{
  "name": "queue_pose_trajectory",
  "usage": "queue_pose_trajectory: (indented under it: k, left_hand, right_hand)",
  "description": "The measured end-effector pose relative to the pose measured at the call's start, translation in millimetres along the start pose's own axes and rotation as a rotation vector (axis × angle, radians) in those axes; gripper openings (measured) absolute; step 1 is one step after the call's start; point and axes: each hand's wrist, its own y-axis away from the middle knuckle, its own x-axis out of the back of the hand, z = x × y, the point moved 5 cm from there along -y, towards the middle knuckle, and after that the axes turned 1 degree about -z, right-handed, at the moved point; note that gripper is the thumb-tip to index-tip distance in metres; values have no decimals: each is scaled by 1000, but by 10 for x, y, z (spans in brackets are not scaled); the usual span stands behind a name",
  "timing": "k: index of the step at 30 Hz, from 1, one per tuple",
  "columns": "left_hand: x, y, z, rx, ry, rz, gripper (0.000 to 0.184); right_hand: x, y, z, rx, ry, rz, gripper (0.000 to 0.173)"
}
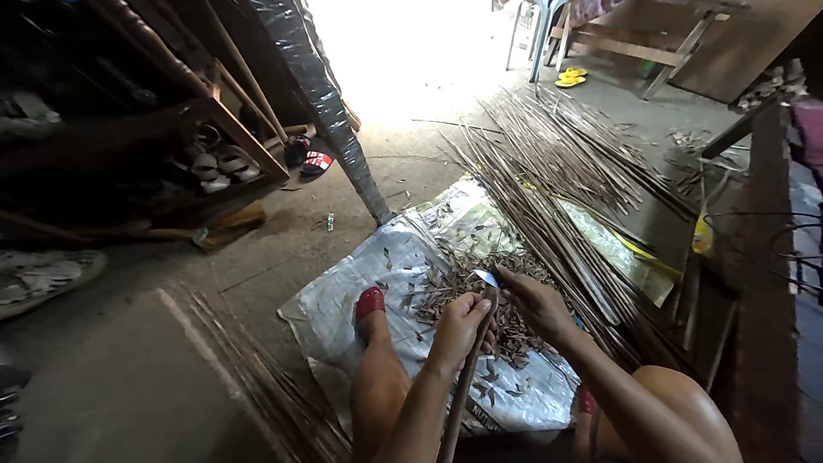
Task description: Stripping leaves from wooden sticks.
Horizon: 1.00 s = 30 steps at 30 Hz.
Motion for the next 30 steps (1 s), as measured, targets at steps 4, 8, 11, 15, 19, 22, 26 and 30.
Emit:
queue_pose_trajectory:
  k: [4,8,11,15,19,22,26,30]
  left_hand:
    - [-3,-20,-16,7,2,1,17]
    - [-9,8,-28,13,-2,-4,15]
    - [16,2,-6,15,8,26,16]
    - [61,-45,8,2,-1,91,18]
    - [50,-71,-13,-12,1,96,19]
    - [43,-72,-15,-6,1,87,20]
    - [41,-75,-16,-23,-33,89,19]
    - [50,-83,-15,-47,-135,98,19]
  right_hand:
    - [-10,5,1,11,96,80,38]
    - [113,-107,306,-294,-127,31,41]
    - [97,-95,395,-526,-461,5,41]
    - [-193,101,71,-664,-1127,-272,34]
    - [-334,140,-125,-558,-1362,-496,36]
    - [-344,140,-107,-575,-1345,-425,37]
    - [-318,136,-83,-588,-1267,-346,41]
    - [-260,113,-119,-551,-1047,-280,43]
